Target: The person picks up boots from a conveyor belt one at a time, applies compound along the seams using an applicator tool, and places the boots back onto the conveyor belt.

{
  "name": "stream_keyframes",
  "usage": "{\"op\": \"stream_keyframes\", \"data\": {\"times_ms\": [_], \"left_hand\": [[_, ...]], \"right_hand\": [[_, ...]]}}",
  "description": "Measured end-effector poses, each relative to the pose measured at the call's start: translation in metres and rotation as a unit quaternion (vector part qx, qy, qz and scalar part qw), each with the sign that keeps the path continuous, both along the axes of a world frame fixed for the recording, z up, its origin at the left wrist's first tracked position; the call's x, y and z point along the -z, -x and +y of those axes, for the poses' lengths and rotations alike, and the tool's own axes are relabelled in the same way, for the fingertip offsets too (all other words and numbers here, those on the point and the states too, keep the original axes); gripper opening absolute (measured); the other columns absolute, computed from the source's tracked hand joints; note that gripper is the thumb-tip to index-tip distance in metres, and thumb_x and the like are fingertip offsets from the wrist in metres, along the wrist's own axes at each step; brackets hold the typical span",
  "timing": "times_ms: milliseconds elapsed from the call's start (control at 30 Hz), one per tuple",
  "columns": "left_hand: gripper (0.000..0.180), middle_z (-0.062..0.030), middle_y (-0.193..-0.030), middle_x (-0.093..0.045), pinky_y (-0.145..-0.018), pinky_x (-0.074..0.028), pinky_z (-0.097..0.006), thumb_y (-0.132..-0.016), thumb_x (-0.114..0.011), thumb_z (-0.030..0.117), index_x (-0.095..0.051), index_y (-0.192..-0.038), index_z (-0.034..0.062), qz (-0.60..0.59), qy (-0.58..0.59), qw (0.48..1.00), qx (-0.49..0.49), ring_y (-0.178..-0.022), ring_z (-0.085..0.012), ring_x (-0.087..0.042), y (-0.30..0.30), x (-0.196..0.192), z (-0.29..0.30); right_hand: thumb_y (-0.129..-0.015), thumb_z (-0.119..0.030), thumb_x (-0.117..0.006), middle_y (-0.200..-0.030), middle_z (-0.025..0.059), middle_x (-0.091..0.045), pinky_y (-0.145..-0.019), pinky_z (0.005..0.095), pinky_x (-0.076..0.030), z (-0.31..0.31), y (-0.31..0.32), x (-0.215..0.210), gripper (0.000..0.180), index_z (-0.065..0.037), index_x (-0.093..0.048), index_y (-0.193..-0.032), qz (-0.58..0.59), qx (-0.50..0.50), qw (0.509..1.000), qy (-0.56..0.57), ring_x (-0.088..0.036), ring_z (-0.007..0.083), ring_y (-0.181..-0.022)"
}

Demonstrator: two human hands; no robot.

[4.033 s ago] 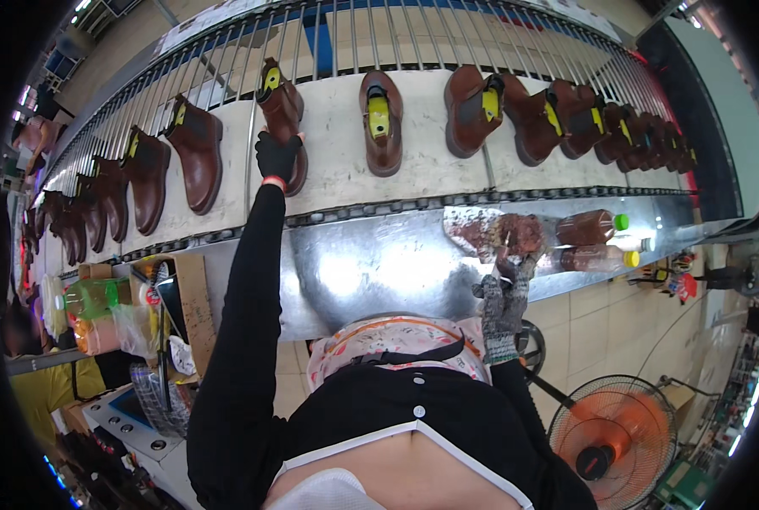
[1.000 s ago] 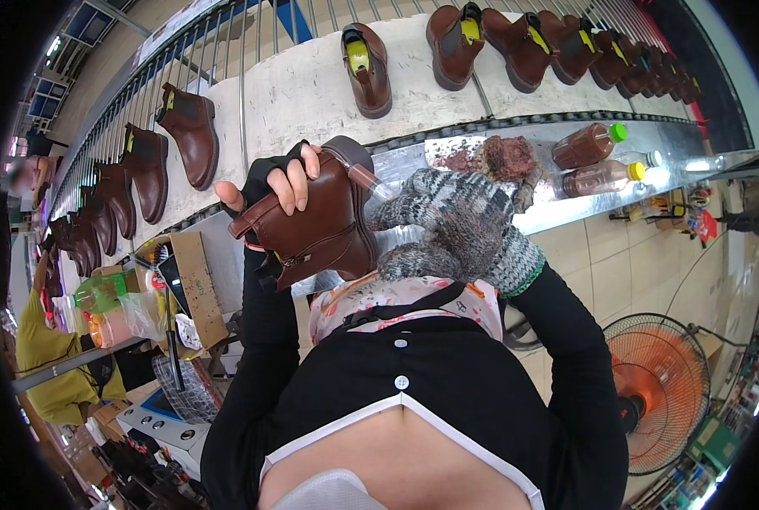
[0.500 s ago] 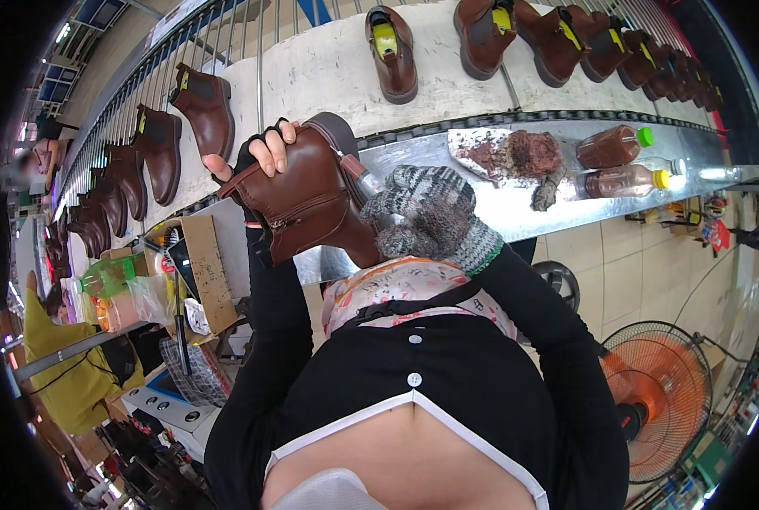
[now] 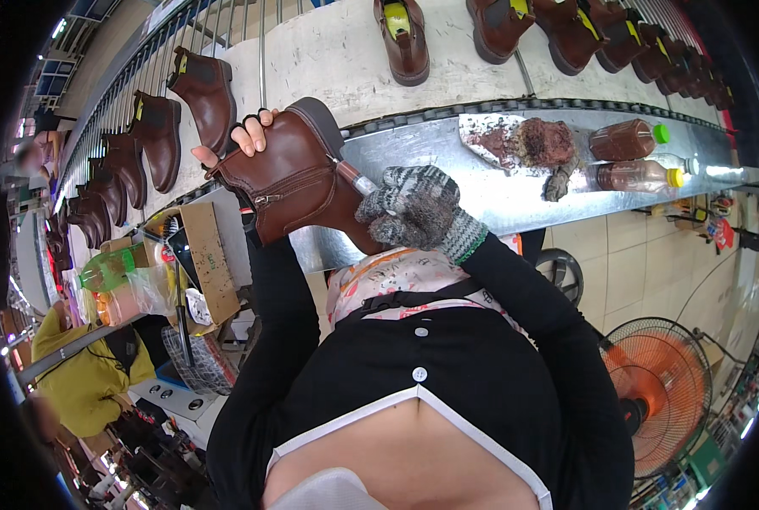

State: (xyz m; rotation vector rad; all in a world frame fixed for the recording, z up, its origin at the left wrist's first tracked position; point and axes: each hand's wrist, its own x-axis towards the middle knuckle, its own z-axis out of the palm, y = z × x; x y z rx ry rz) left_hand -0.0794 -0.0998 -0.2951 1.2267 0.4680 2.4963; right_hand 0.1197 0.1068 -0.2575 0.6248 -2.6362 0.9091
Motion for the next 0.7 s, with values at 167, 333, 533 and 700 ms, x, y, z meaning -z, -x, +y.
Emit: {"op": "stream_keyframes", "data": {"times_ms": [167, 333, 533, 700], "left_hand": [[0.089, -0.0076, -0.081, -0.055, -0.103, -0.02, -0.038, -0.086, -0.007, 0.071, -0.062, -0.081, 0.0016, -0.008, 0.021, 1.0, 0.013, -0.103, -0.0236, -0.04, 0.008, 0.009, -0.01], [0.092, -0.0087, -0.081, -0.054, -0.103, -0.019, -0.037, -0.085, -0.005, 0.073, -0.061, -0.083, -0.0003, -0.017, 0.007, 1.0, 0.02, -0.1, -0.0224, -0.041, 0.011, 0.013, -0.015], [0.084, -0.0081, -0.086, -0.056, -0.102, -0.019, -0.039, -0.087, -0.016, 0.07, -0.063, -0.084, 0.0008, -0.012, 0.008, 1.0, 0.01, -0.105, -0.0244, -0.04, 0.015, 0.02, -0.022], [0.092, -0.0096, -0.085, -0.055, -0.104, -0.02, -0.038, -0.084, -0.009, 0.074, -0.061, -0.089, -0.0013, -0.032, -0.006, 0.999, 0.039, -0.102, -0.0225, -0.042, 0.011, 0.015, -0.018]], "right_hand": [[-0.074, -0.029, -0.057, -0.087, -0.0023, -0.057, -0.065, 0.0284, -0.039, -0.003, -0.003, 0.01, 0.026, -0.029, -0.068, -0.097, -0.01, 0.001, 1.0, 0.002, -0.053, 0.0145, -0.071], [-0.077, -0.026, -0.055, -0.082, -0.0031, -0.055, -0.064, 0.0289, -0.039, -0.006, -0.001, 0.015, 0.025, -0.03, -0.068, -0.097, -0.013, -0.02, 1.0, 0.013, -0.053, 0.0141, -0.069], [-0.079, -0.024, -0.054, -0.086, -0.0024, -0.057, -0.066, 0.0313, -0.04, -0.007, -0.006, 0.017, 0.024, -0.028, -0.067, -0.098, -0.029, -0.021, 0.999, 0.04, -0.053, 0.0156, -0.071], [-0.078, -0.026, -0.057, -0.088, -0.0013, -0.061, -0.068, 0.0324, -0.043, -0.003, -0.007, 0.014, 0.021, -0.024, -0.068, -0.096, -0.008, -0.034, 0.995, 0.089, -0.056, 0.0177, -0.077]]}}
